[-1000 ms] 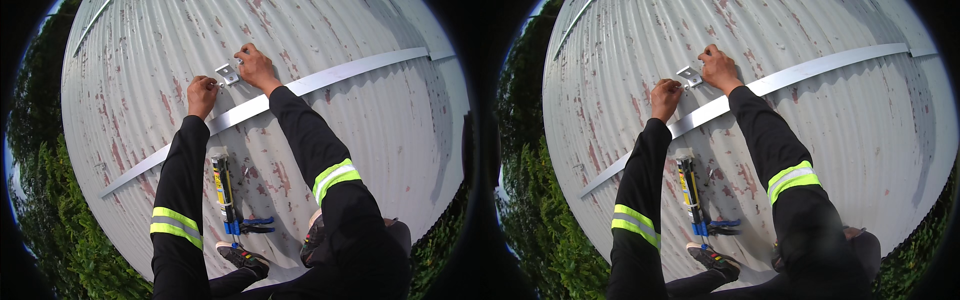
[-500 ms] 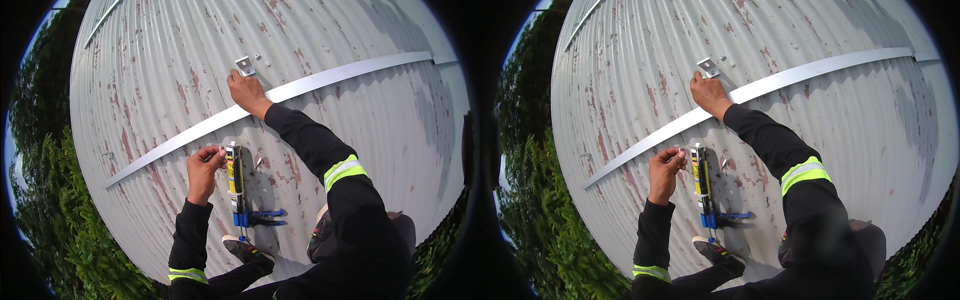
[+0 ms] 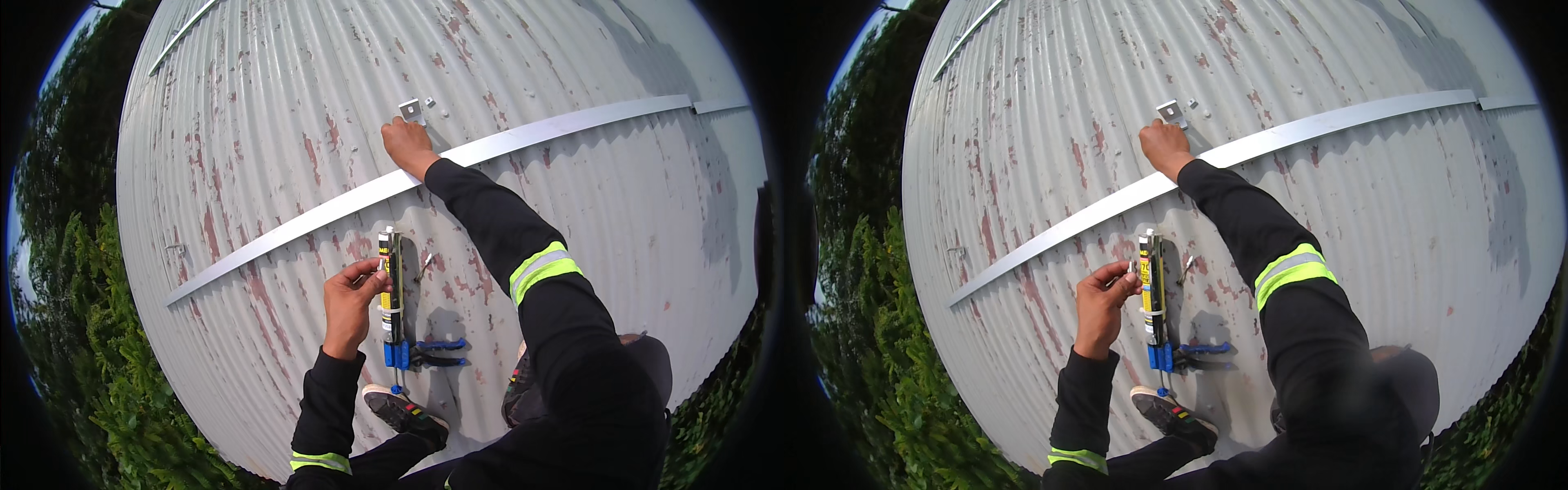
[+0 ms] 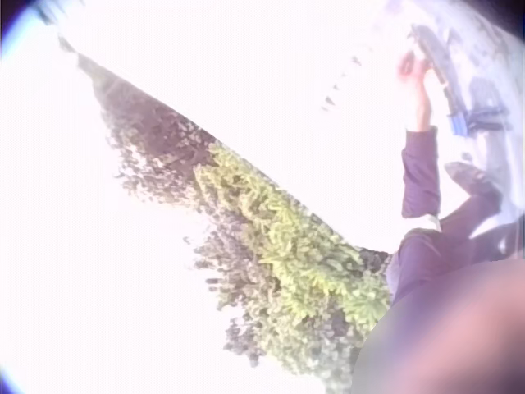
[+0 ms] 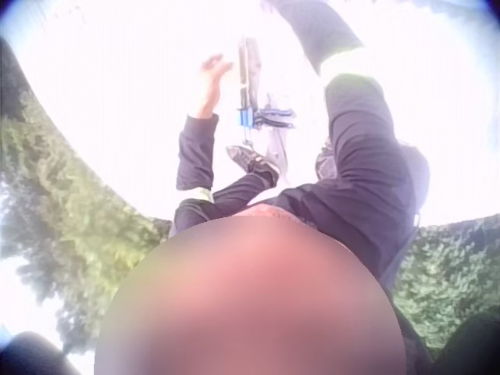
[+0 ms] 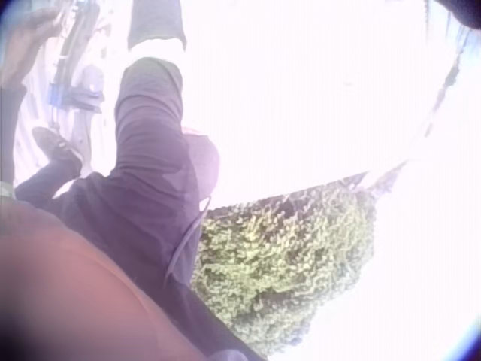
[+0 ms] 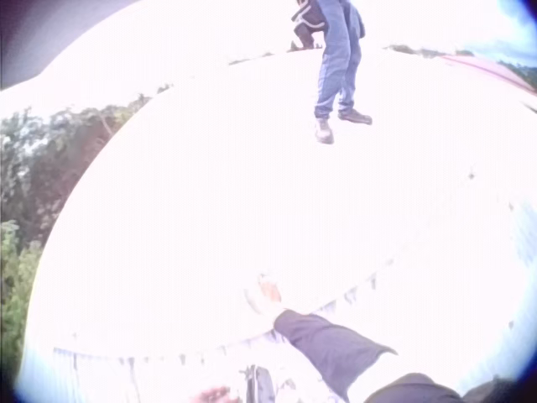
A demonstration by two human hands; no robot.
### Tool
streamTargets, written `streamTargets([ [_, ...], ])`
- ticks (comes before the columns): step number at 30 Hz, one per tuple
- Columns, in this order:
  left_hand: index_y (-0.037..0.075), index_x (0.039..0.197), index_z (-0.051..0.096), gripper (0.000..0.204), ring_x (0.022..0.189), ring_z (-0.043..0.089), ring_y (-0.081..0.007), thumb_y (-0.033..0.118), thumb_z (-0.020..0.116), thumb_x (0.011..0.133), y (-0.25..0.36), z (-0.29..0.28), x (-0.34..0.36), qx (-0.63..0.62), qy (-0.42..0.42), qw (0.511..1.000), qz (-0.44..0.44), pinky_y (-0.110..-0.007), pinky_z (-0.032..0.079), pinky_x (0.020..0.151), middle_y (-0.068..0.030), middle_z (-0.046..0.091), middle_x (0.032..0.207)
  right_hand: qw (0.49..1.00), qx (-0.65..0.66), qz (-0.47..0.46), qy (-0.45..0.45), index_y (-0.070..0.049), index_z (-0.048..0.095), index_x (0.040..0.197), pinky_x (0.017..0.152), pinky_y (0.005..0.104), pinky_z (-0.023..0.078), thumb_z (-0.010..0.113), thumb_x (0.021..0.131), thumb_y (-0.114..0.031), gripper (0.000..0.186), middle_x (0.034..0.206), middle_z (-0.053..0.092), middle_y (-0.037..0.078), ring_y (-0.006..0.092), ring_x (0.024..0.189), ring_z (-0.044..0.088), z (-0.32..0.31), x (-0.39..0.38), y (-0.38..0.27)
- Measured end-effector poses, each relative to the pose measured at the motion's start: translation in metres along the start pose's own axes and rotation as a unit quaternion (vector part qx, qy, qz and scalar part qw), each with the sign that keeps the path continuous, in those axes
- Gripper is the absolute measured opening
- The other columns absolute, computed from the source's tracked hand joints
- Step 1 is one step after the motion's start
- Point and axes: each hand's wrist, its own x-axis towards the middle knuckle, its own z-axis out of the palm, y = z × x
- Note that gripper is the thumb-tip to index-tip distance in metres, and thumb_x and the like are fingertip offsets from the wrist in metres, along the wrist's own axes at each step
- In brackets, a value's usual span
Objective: The person applies sealant to metal brackets and places them onto a long metal rail on a corrugated metal roof. Another person uses a drill to secure the brackets. The camera wearer handles the sealant tube and brackets while moving along the roof.
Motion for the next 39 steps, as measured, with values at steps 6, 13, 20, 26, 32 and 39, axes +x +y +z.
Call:
streamTargets([
  [6, -0.008, 0.116, 0.070, 0.023, 0.077, 0.070, -0.0157, 0.000, 0.073, 0.094, 0.035, -0.002, -0.007, 0.010, 0.079, 0.983, 0.165, -0.028, 0.060, 0.072, -0.0111, 0.072, 0.095, 0.646, 0.735, 0.072, -0.192, 0.003, 0.074, 0.104, 0.073, 0.0302, 0.058, 0.075, 0.092, -0.004, 0.015, 0.095, 0.075, 0.011, 0.0180, 0.085, 0.073, -0.095, -0.077, -0.058],
  [13, -0.005, 0.113, 0.072, 0.020, 0.090, 0.068, -0.0120, -0.004, 0.074, 0.093, 0.080, 0.004, -0.039, 0.097, 0.132, 0.930, 0.330, -0.023, 0.058, 0.075, -0.0090, 0.066, 0.110, 0.507, 0.830, -0.032, -0.231, 0.003, 0.075, 0.106, 0.074, 0.0263, 0.056, 0.077, 0.092, -0.008, 0.018, 0.093, 0.075, 0.009, 0.0123, 0.080, 0.068, -0.173, -0.119, -0.109],
  [20, -0.004, 0.113, 0.072, 0.025, 0.096, 0.069, -0.0132, -0.010, 0.073, 0.089, 0.099, 0.008, -0.066, 0.112, 0.163, 0.921, 0.335, -0.023, 0.058, 0.080, -0.0103, 0.065, 0.112, 0.573, 0.804, -0.090, -0.130, 0.003, 0.075, 0.105, 0.085, 0.0300, 0.060, 0.072, 0.092, 0.005, 0.014, 0.101, 0.075, 0.010, 0.0166, 0.093, 0.072, -0.186, -0.131, -0.122],
  [26, -0.004, 0.110, 0.072, 0.023, 0.095, 0.070, -0.0134, -0.010, 0.074, 0.088, 0.102, 0.011, -0.071, 0.097, 0.172, 0.925, 0.324, -0.023, 0.059, 0.080, -0.0106, 0.065, 0.112, 0.661, 0.732, -0.164, -0.019, -0.001, 0.077, 0.101, 0.088, 0.0303, 0.060, 0.072, 0.087, 0.012, 0.019, 0.103, 0.073, 0.009, 0.0179, 0.098, 0.072, -0.185, -0.142, -0.127],
  [32, -0.005, 0.107, 0.072, 0.022, 0.093, 0.070, -0.0135, -0.011, 0.075, 0.086, 0.105, 0.013, -0.073, 0.157, 0.184, 0.911, 0.334, -0.023, 0.059, 0.078, -0.0108, 0.067, 0.108, 0.711, 0.662, -0.235, 0.006, -0.001, 0.077, 0.098, 0.088, 0.0299, 0.059, 0.074, 0.085, 0.012, 0.019, 0.104, 0.073, 0.011, 0.0180, 0.101, 0.071, -0.184, -0.141, -0.123],
  [39, -0.005, 0.105, 0.071, 0.021, 0.093, 0.071, -0.0132, -0.010, 0.075, 0.086, 0.104, 0.016, -0.075, 0.172, 0.197, 0.903, 0.341, -0.023, 0.059, 0.078, -0.0110, 0.067, 0.108, 0.708, 0.680, -0.187, 0.050, -0.001, 0.072, 0.096, 0.077, 0.0307, 0.055, 0.074, 0.085, 0.010, 0.016, 0.097, 0.069, 0.008, 0.0178, 0.088, 0.068, -0.181, -0.147, -0.132],
])
